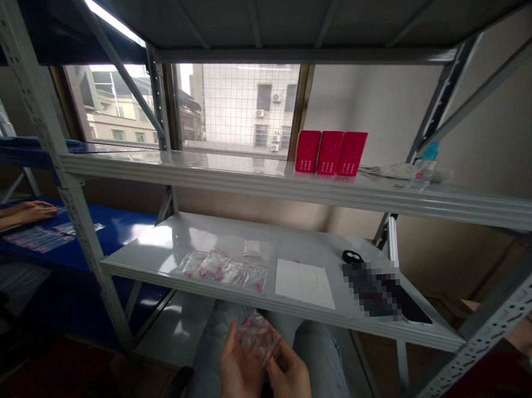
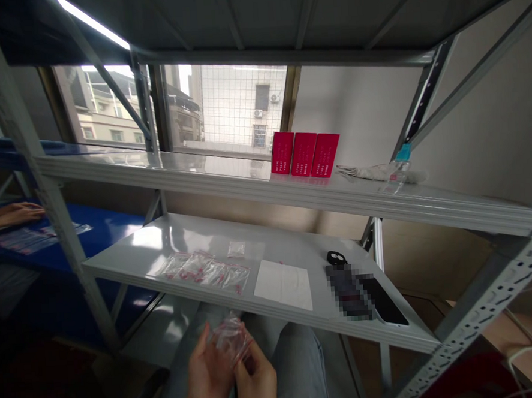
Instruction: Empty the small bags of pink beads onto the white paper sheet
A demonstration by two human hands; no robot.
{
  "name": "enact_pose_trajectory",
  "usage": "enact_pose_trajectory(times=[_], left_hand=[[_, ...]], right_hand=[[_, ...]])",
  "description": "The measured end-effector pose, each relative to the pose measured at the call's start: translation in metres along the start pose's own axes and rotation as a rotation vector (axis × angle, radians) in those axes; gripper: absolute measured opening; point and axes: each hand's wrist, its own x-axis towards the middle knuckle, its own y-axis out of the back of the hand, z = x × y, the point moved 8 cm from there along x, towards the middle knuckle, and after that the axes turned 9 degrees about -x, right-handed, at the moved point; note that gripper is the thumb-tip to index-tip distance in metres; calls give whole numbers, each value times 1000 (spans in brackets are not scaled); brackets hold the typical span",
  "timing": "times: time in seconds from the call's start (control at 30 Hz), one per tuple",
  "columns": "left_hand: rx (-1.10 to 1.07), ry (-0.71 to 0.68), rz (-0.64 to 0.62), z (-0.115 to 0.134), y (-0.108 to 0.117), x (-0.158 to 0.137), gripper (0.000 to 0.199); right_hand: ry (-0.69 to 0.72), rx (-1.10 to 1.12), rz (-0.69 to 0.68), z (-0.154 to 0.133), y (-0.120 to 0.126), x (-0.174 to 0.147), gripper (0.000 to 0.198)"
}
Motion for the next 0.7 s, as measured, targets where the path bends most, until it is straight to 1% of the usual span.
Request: enact_pose_trajectory(times=[0.07,0.2,0.3,0.4,0.47,0.53,0.67,0.7], left_hand=[[-11,5,-10,-3,2,1,25],[-22,-26,33,1,1,0,29],[-7,-32,0,1,-1,-1,31],[62,-25,29,-8,8,-1,27],[103,-56,78,-11,16,-1,25],[122,-96,91,-11,17,-1,29],[64,-98,61,-9,7,-4,28],[50,-102,63,-7,4,-6,28]], right_hand=[[11,1,22,1,-2,0,53],[-9,-41,25,9,-10,0,54],[-15,-94,48,10,-11,-2,58],[4,-185,54,5,-11,-5,56],[38,-228,56,1,-12,-8,52],[91,-251,62,-3,-14,-11,47],[261,-244,86,-9,-12,-17,35],[271,-216,112,-7,-7,-18,34]])
